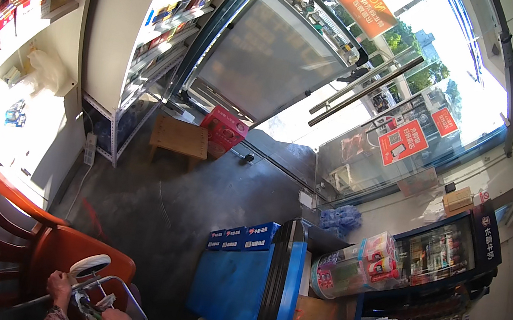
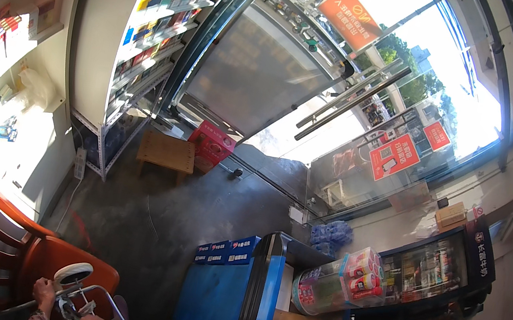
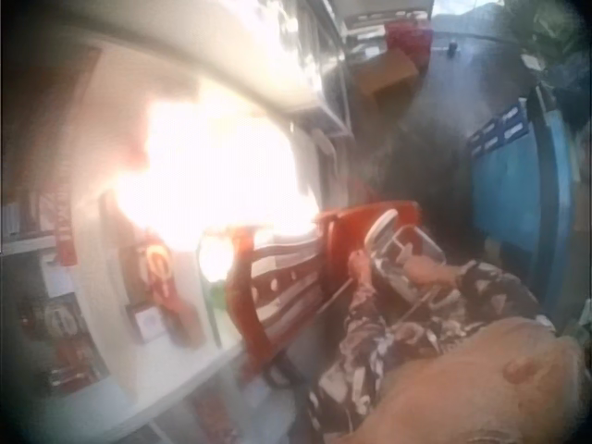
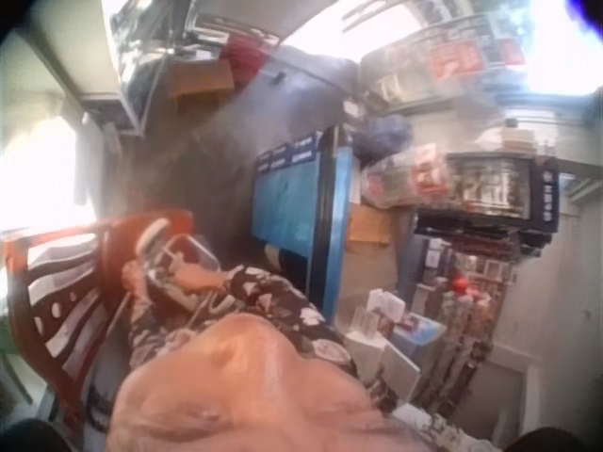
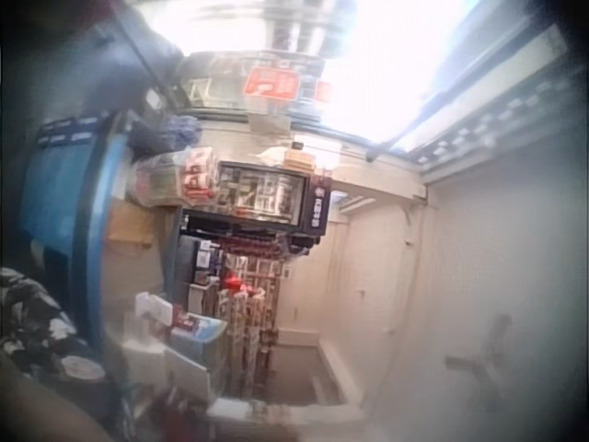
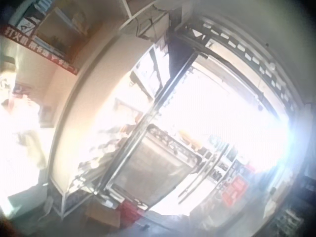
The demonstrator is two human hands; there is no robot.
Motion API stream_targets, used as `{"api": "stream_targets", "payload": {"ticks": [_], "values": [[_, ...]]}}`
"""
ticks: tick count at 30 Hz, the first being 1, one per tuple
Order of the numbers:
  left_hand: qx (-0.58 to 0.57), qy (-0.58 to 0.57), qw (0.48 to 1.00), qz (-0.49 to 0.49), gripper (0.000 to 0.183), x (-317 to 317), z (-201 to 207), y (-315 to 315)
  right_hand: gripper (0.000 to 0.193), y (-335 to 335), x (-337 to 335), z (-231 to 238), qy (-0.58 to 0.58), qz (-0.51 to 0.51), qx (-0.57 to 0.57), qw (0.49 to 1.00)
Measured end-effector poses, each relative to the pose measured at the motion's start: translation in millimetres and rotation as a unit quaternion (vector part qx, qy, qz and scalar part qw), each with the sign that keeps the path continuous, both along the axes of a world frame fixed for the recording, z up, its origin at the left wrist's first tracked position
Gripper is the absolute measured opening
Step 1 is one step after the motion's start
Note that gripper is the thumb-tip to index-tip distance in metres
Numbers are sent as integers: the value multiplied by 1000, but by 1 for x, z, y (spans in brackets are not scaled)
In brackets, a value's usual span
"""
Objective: The person assembles a metal walker by attaching a wooden board to its frame using pliers. They repeatedly tighten and adjust the connections, then wipe the board with a cloth before continuing to secure the frame.
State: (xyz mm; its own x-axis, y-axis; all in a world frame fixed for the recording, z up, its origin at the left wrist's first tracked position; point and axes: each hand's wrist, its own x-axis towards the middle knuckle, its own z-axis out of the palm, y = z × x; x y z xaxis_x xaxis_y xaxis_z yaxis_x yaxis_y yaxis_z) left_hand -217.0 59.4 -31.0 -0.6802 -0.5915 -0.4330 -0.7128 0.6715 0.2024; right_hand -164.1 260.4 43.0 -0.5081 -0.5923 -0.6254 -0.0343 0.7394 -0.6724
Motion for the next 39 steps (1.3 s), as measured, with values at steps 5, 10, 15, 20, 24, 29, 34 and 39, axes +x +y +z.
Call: {"api": "stream_targets", "payload": {"ticks": [5, 10, 15, 20, 24, 29, 34, 39], "values": [[-12, -2, 1000, -8, 21, 1, -1, 1, 24, 4, -5, -1, -1, -52, -83, 995], [-4, 3, 1000, 9, 21, -1, 0, 0, 21, 9, 3, -14, 122, 117, -159, 973], [-6, 5, 1000, 5, 22, -1, 1, -2, 21, 6, 17, -36, -125, 6, -176, 976], [-16, -2, 1000, -2, 23, -3, -2, -1, 22, 25, 28, -37, -514, -287, -314, 745], [-8, 12, 1000, -9, 25, 0, -6, -4, 23, 38, 49, -29, -681, -406, -402, 459], [-30, 9, 999, -12, 26, -1, -2, 0, 25, 14, 57, -24, -741, -424, -414, 316], [-21, 7, 1000, -21, 26, -4, 16, 9, 28, -12, 57, -22, -769, -406, -397, 293], [12, -1, 999, -32, 42, 1, 20, 0, 42, -2, 53, -33, -743, -373, -394, 392]]}}
